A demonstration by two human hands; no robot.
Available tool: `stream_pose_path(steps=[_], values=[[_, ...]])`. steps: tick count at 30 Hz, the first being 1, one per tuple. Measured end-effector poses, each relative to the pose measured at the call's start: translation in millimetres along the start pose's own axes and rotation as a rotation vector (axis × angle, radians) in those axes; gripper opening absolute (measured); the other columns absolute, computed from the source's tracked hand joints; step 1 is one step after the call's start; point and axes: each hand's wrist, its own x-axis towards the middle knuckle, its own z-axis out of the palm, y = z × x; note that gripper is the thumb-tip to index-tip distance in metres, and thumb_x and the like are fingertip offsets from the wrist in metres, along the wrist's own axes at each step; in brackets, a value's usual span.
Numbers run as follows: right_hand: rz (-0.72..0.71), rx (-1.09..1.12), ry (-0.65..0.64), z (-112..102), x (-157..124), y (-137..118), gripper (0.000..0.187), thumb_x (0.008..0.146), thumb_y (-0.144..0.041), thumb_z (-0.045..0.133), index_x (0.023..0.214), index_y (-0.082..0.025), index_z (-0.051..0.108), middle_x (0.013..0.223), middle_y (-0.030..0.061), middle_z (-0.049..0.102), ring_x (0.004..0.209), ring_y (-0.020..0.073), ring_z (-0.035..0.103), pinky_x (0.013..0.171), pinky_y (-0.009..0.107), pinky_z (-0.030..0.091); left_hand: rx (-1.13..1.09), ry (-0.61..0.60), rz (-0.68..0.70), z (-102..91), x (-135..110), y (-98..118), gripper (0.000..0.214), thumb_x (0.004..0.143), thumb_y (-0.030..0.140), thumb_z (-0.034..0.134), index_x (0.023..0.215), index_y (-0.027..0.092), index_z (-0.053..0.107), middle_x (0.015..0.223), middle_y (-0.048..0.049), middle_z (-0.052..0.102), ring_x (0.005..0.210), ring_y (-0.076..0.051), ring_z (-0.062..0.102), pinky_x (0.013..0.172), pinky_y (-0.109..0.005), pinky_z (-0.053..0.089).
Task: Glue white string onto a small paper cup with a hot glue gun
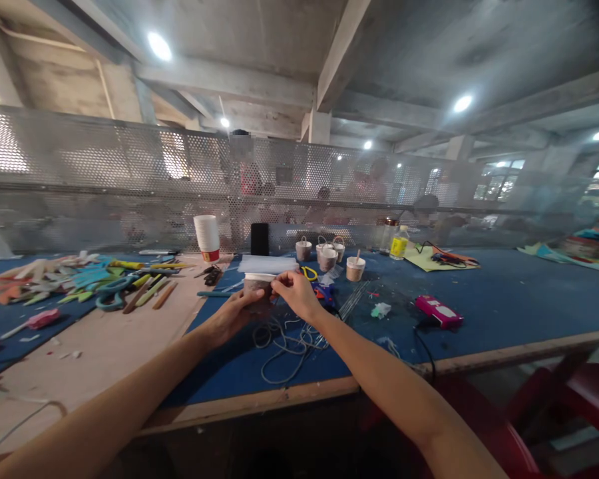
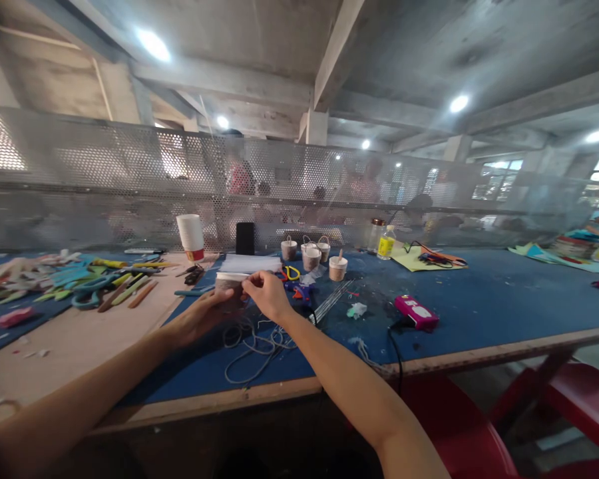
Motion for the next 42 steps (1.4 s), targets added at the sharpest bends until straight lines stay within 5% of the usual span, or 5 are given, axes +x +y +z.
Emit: stream_pose_path(steps=[23, 29, 33, 38, 42], values=[[-0.039, -0.051, -0.077, -4.4, -4.5, -5.0, 0.017, 0.086, -0.035, 0.067, 0.090, -0.019, 0.066, 0.079, -0.0014, 0.069, 0.058, 0.0114, 0.066, 0.062, 0.023, 0.050, -0.142, 0.040, -0.051, -5.8, 0.6, 3.8, 0.022, 0.089, 0.026, 0.065, 0.105, 0.014, 0.073, 0.108, -0.0134, 0.076, 0.106, -0.028, 0.069, 0.093, -0.039, 0.053], [-0.053, 0.054, -0.418, -1.7, -22.9, -31.1, 0.024, 0.090, -0.041, 0.063, 0.100, -0.021, 0.072, 0.087, 0.0018, 0.073, 0.080, 0.0163, 0.071, 0.078, 0.028, 0.055, -0.186, -0.042, -0.037, -11.0, 1.1, 6.3, 0.021, 0.092, 0.031, 0.061, 0.084, 0.014, 0.071, 0.077, -0.0081, 0.074, 0.070, -0.022, 0.070, 0.073, -0.036, 0.057], [0.039, 0.043, -0.593, -2.6, -28.4, -31.4, 0.031, 0.090, -0.049, 0.063, 0.097, -0.022, 0.074, 0.091, 0.0033, 0.075, 0.081, 0.0172, 0.071, 0.069, 0.026, 0.056, -0.168, 0.015, -0.054, -11.9, 0.0, 10.4, 0.029, 0.092, 0.036, 0.060, 0.102, 0.012, 0.071, 0.087, -0.0121, 0.077, 0.065, -0.024, 0.070, 0.057, -0.034, 0.055], [-0.079, -0.233, -0.432, -6.4, -21.3, -22.7, 0.041, 0.092, -0.056, 0.058, 0.076, -0.020, 0.072, 0.083, 0.0033, 0.072, 0.072, 0.0158, 0.067, 0.061, 0.024, 0.051, -0.257, 0.117, -0.027, -11.6, -1.0, 15.0, 0.028, 0.090, 0.030, 0.065, 0.112, 0.013, 0.069, 0.085, -0.0079, 0.077, 0.060, -0.016, 0.067, 0.058, -0.026, 0.055], [-0.206, -0.579, -0.054, -27.7, -11.6, -23.5, 0.038, 0.096, -0.050, 0.054, 0.078, -0.020, 0.068, 0.088, 0.0052, 0.071, 0.079, 0.0173, 0.066, 0.073, 0.027, 0.048, -0.293, 0.012, -0.039, -13.1, -2.7, 17.2, 0.030, 0.090, 0.031, 0.065, 0.116, 0.015, 0.068, 0.095, -0.0097, 0.077, 0.055, -0.012, 0.062, 0.048, -0.022, 0.049]])
